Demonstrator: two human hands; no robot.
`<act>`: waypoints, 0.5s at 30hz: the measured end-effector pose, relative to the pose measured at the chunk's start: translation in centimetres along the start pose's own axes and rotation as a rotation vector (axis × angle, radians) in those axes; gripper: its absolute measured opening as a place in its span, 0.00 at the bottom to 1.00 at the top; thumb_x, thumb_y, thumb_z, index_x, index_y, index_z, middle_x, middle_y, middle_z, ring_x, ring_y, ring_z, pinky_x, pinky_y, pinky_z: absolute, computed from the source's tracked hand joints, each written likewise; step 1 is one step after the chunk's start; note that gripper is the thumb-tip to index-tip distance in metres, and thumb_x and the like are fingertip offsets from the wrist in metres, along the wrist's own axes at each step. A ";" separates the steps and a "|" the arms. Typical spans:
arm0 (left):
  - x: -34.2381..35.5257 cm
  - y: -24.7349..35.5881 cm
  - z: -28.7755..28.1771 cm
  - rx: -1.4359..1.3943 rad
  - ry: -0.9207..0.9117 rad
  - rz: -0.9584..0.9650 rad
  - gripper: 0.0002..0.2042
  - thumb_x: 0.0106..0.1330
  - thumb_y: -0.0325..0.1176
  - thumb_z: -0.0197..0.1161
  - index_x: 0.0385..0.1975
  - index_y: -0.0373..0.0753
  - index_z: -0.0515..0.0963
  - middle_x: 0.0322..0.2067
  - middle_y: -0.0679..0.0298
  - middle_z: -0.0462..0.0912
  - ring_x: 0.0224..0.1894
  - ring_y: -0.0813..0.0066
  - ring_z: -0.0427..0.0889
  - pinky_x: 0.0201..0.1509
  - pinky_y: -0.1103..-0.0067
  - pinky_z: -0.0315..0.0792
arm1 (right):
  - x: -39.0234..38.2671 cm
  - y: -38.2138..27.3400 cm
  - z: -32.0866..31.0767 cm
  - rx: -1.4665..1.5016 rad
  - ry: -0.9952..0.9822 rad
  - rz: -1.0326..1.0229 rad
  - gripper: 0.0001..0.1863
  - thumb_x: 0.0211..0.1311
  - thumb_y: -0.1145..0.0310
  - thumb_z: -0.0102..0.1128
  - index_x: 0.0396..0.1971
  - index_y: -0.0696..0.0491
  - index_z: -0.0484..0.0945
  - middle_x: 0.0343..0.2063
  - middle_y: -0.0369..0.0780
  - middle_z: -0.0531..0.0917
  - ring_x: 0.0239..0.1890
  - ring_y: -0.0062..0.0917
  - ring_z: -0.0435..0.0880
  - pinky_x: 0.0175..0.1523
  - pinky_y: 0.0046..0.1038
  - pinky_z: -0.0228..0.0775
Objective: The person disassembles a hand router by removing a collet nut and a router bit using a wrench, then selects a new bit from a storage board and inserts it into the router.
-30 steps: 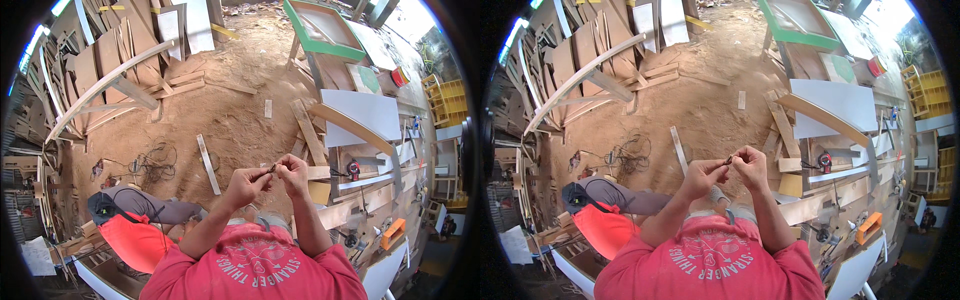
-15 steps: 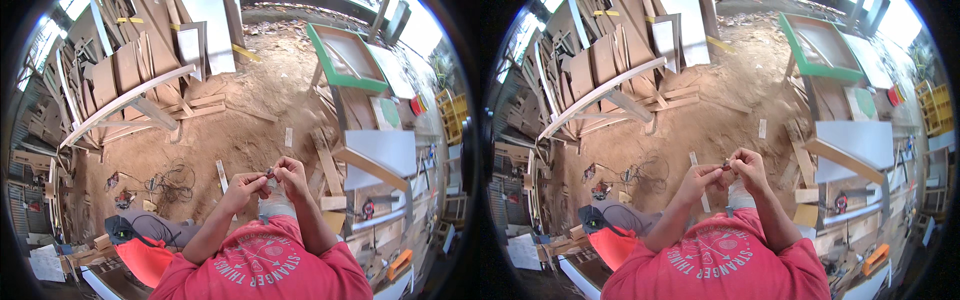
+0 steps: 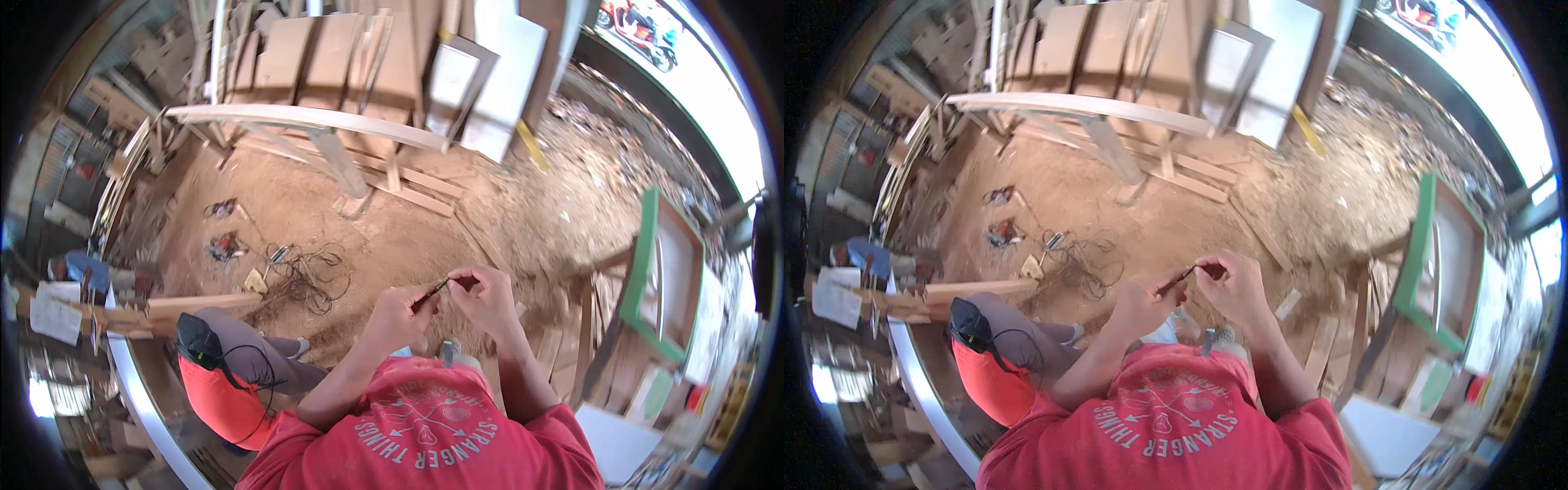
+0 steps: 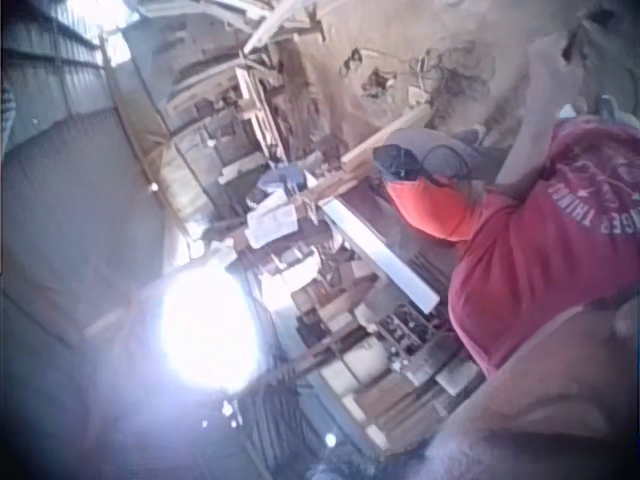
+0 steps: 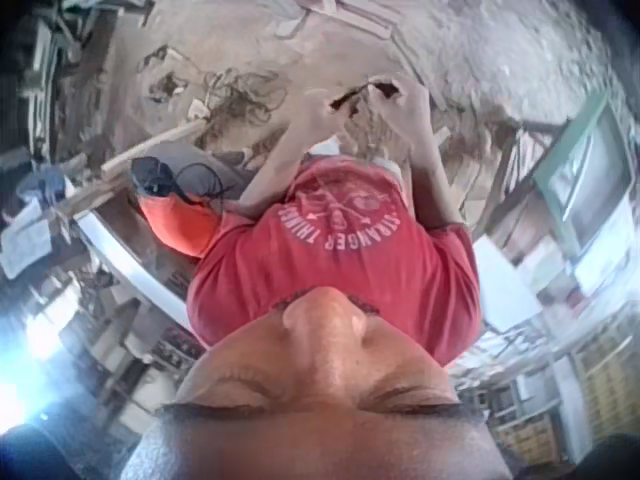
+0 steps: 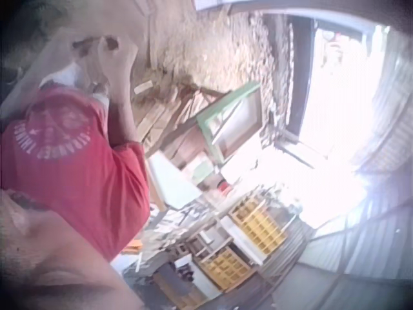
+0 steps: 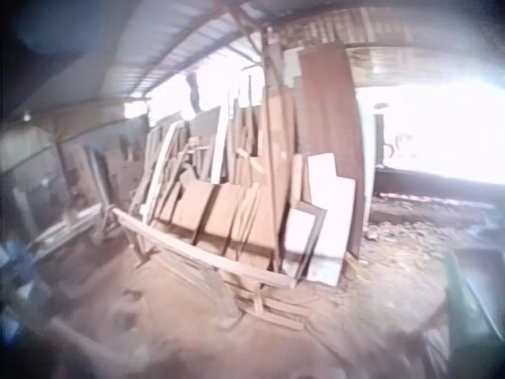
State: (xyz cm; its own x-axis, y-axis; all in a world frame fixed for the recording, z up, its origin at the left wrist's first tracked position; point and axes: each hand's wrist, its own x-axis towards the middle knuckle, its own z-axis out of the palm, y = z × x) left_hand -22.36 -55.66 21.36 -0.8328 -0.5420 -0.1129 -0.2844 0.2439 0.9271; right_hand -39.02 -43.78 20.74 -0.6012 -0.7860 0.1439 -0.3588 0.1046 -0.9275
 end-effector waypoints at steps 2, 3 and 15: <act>2.8 -0.6 -2.2 0.084 0.114 0.017 0.14 0.72 0.29 0.65 0.56 0.37 0.85 0.32 0.56 0.90 0.32 0.71 0.90 0.38 0.75 0.81 | 4.7 0.2 1.7 -0.042 -0.059 -0.019 0.07 0.59 0.73 0.71 0.37 0.57 0.88 0.29 0.41 0.90 0.32 0.23 0.89 0.38 0.26 0.79; 4.4 -1.4 -3.2 0.185 0.165 0.090 0.15 0.70 0.29 0.66 0.55 0.38 0.85 0.33 0.53 0.89 0.31 0.64 0.89 0.36 0.72 0.81 | 6.9 0.3 2.6 -0.090 -0.073 -0.014 0.07 0.58 0.73 0.71 0.36 0.57 0.89 0.29 0.41 0.90 0.32 0.24 0.90 0.38 0.26 0.79; 20.5 -5.3 -21.3 0.188 0.402 0.071 0.12 0.73 0.35 0.61 0.49 0.40 0.86 0.35 0.44 0.87 0.38 0.41 0.86 0.40 0.56 0.79 | 33.5 -3.3 16.4 -0.113 -0.315 0.085 0.06 0.57 0.73 0.70 0.31 0.59 0.85 0.23 0.39 0.87 0.26 0.18 0.84 0.34 0.25 0.77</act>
State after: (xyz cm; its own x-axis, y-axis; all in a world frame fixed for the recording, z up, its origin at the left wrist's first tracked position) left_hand -27.80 -85.14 21.73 -0.6130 -0.7791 0.1313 -0.3452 0.4137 0.8424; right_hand -46.24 -80.49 22.95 -0.3884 -0.9194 -0.0622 -0.4045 0.2308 -0.8849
